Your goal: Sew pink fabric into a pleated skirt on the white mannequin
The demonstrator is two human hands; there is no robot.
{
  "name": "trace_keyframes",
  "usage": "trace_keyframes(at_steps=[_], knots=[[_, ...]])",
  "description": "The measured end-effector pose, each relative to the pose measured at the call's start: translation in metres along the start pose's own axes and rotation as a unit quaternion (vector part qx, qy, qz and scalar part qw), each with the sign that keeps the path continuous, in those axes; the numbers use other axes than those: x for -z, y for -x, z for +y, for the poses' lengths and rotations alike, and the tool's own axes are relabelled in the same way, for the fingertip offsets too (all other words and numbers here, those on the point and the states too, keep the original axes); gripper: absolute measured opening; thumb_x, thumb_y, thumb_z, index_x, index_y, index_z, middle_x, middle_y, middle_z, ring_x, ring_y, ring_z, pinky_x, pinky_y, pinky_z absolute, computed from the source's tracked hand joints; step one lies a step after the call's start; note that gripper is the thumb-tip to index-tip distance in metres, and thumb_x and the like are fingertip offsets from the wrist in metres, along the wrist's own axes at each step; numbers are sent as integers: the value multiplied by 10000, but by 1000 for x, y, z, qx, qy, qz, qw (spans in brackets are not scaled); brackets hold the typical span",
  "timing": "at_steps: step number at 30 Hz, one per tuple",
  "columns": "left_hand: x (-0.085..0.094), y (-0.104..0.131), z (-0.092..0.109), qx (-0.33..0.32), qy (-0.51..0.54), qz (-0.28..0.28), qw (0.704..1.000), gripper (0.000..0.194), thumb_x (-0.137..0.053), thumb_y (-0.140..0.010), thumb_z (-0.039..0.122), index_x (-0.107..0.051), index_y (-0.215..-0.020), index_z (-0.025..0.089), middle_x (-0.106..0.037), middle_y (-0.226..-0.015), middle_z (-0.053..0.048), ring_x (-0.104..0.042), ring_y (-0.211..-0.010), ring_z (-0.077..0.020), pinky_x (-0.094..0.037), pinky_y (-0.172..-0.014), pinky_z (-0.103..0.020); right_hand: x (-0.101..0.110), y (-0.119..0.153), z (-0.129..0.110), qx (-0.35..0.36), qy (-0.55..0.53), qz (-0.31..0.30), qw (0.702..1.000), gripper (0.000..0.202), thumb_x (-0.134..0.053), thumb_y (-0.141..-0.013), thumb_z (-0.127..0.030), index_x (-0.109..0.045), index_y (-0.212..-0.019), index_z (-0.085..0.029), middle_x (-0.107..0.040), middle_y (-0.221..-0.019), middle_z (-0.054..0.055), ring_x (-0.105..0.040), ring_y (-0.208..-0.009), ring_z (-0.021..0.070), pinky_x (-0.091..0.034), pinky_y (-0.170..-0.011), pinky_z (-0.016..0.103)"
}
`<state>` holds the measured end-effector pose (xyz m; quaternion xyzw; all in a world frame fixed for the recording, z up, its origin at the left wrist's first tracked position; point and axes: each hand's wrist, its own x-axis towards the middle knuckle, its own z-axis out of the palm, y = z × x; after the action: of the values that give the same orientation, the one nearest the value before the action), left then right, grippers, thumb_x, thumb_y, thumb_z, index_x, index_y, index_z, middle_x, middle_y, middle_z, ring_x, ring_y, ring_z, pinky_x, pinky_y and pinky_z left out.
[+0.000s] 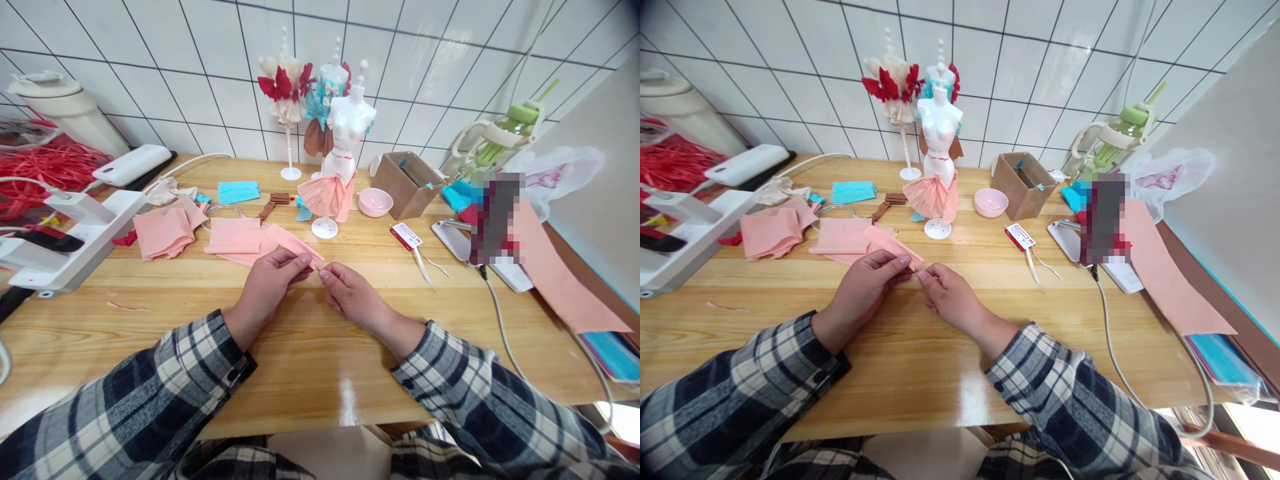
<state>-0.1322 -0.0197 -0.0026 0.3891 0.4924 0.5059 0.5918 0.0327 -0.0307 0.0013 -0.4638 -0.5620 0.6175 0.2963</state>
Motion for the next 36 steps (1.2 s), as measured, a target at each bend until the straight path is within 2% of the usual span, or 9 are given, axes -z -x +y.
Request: trace_keyframes(at_steps=[9,16,24,36], knots=[[1,0,0,2,15,-9,1000,243,-819,-665,355,-707,-749,156,-714,-766,-12,-635,-748,-130,-504,-766,-256,1,-1,3,2,6,-11,1000,306,-473,-910,-499,-450,-809,-211,-420,-494,-97,-336,-415,70,-246,-419,202],[0,1,5,5,34,0,999,247,-829,-651,348,-713,-748,153,-702,-751,-11,-629,-732,-128,-502,-746,-251,5,1,2,-10,18,-11,1000,342,-429,-922,-537,-436,-801,-217,-432,-476,-96,-321,-392,68,-261,-415,196],[5,-3,0,14,-3,-32,999,232,-810,-681,344,-711,-777,157,-702,-767,-4,-629,-751,-130,-500,-759,-253,7,1,4,8,25,-27,999,365,-427,-921,-563,-443,-823,-212,-436,-477,-97,-333,-394,66,-271,-417,190],[6,-3,-1,1,-27,-49,998,229,-811,-673,362,-728,-764,169,-694,-725,-4,-616,-707,-131,-492,-709,-242,8,0,6,3,-3,-42,999,377,-468,-901,-574,-446,-804,-211,-416,-463,-103,-316,-386,59,-239,-402,188]])
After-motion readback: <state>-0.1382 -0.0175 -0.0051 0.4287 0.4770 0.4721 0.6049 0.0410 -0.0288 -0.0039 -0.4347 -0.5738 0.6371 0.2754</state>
